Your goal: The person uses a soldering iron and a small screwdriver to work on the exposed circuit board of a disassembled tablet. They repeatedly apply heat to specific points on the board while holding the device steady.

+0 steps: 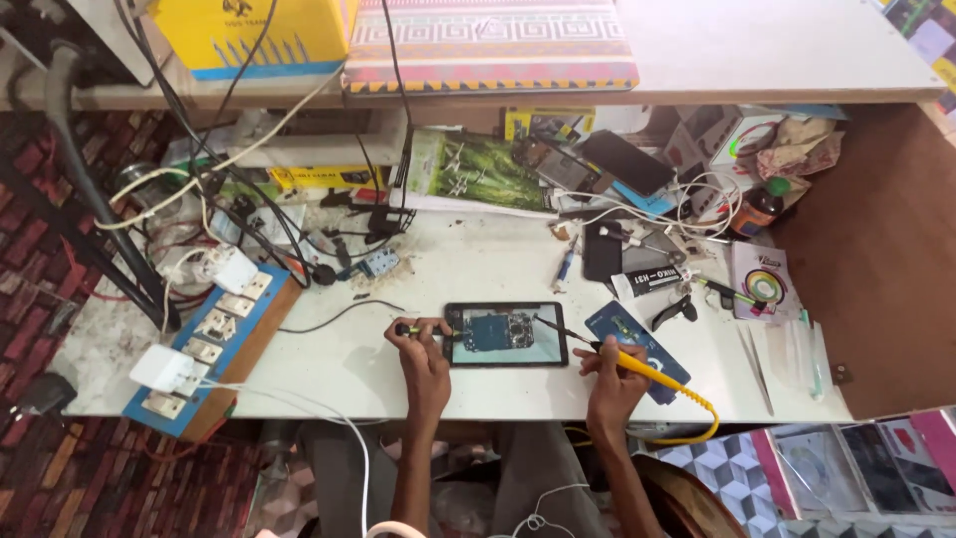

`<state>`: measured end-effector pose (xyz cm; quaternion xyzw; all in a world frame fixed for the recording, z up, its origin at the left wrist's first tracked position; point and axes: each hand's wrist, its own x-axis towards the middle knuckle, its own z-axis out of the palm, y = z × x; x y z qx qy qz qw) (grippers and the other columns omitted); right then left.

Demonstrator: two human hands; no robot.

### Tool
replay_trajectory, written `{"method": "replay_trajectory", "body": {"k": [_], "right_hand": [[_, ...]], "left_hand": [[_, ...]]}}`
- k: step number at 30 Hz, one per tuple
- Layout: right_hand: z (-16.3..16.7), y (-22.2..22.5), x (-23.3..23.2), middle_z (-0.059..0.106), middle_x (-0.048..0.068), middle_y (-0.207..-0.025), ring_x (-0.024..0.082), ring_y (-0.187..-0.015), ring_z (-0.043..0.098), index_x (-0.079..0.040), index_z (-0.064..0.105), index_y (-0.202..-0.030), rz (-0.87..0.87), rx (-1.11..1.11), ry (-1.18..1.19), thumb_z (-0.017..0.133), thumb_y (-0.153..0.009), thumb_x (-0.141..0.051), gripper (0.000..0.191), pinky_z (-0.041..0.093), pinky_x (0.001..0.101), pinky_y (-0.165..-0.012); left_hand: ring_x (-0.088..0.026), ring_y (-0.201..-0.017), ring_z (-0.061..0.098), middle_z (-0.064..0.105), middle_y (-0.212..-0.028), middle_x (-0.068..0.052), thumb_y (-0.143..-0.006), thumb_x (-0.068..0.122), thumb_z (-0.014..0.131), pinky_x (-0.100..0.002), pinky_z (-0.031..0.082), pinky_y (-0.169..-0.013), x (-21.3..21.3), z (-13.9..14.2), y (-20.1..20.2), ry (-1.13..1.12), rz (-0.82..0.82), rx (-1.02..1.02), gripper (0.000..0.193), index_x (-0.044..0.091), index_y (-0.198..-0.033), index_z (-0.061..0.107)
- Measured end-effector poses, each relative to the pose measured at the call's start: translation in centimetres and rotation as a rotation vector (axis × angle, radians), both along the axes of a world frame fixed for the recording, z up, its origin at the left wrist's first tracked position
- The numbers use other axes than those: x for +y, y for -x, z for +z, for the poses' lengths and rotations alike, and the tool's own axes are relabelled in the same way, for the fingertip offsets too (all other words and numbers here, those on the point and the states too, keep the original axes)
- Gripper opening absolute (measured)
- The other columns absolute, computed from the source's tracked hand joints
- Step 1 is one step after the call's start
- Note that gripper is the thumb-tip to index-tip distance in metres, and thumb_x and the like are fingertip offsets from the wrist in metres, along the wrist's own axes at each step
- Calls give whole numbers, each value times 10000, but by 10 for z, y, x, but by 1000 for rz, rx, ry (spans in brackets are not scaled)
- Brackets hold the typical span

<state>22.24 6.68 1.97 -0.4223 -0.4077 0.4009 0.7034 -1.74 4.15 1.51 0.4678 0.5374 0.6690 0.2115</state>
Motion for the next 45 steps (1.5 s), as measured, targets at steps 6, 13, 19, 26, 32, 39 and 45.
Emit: {"method": "replay_trajectory", "body": {"k": [6, 13, 19, 26, 32, 39, 45], "right_hand": [[5, 4, -3, 645, 70, -755, 196, -744, 752, -24, 506, -982, 58, -103, 114, 587, -1043, -197, 201, 516, 289, -564], [6, 8, -2, 724, 120, -775, 180, -759, 726, -13, 541, -995, 102, -217, 110, 572, -1081, -237, 242, 523, 256, -638], [3, 11, -2, 707, 116, -820, 172, -797, 742, -10, 547, -1015, 120, -224, 106, 598, -1057, -236, 236, 523, 262, -639], [3, 12, 0, 700, 91, -798, 163, -793, 748, -13, 530, -1004, 127, -205, 95, 577, -1070, -223, 225, 527, 253, -639], [5, 15, -1, 718, 104, -797, 169, -782, 721, -7, 539, -1008, 136, -242, 100, 576, -1075, -209, 216, 512, 254, -656], [3, 20, -2, 684, 88, -789, 175, -778, 749, -11, 528, -1000, 109, -237, 73, 561, -1082, -234, 240, 540, 263, -629], [5, 20, 5, 692, 126, -837, 192, -773, 721, 5, 564, -1115, 114, -4, 115, 630, -1052, -199, 223, 523, 278, -639]], "left_hand": [[-148, -759, 486, 644, -955, -113, -1134, 225, 314, -281, 421, -707, -1, -3, 3, -3, -4, 3, 200, 41, -1191, 259], [-144, -691, 436, 650, -956, -111, -1129, 234, 317, -279, 405, -645, -1, 3, 6, 34, -11, -58, 200, 46, -1174, 265], [-140, -719, 475, 650, -956, -107, -1124, 232, 310, -278, 418, -658, -3, 1, 11, 33, 10, -25, 198, 48, -1181, 261], [-148, -750, 501, 653, -940, -113, -1144, 224, 307, -290, 432, -691, -1, 3, 13, 4, 11, -17, 181, 50, -1167, 265], [-171, -749, 490, 637, -959, -128, -1128, 201, 317, -302, 439, -694, -3, 6, 15, 53, 15, -35, 187, 37, -1197, 259], [-211, -858, 573, 650, -967, -143, -1119, 151, 326, -339, 457, -869, -3, 4, 23, 26, 28, 2, 172, 18, -1200, 253], [-215, -862, 582, 653, -953, -138, -1133, 182, 327, -338, 464, -877, -6, 6, 27, 24, 6, -8, 180, 23, -1181, 259]]}}
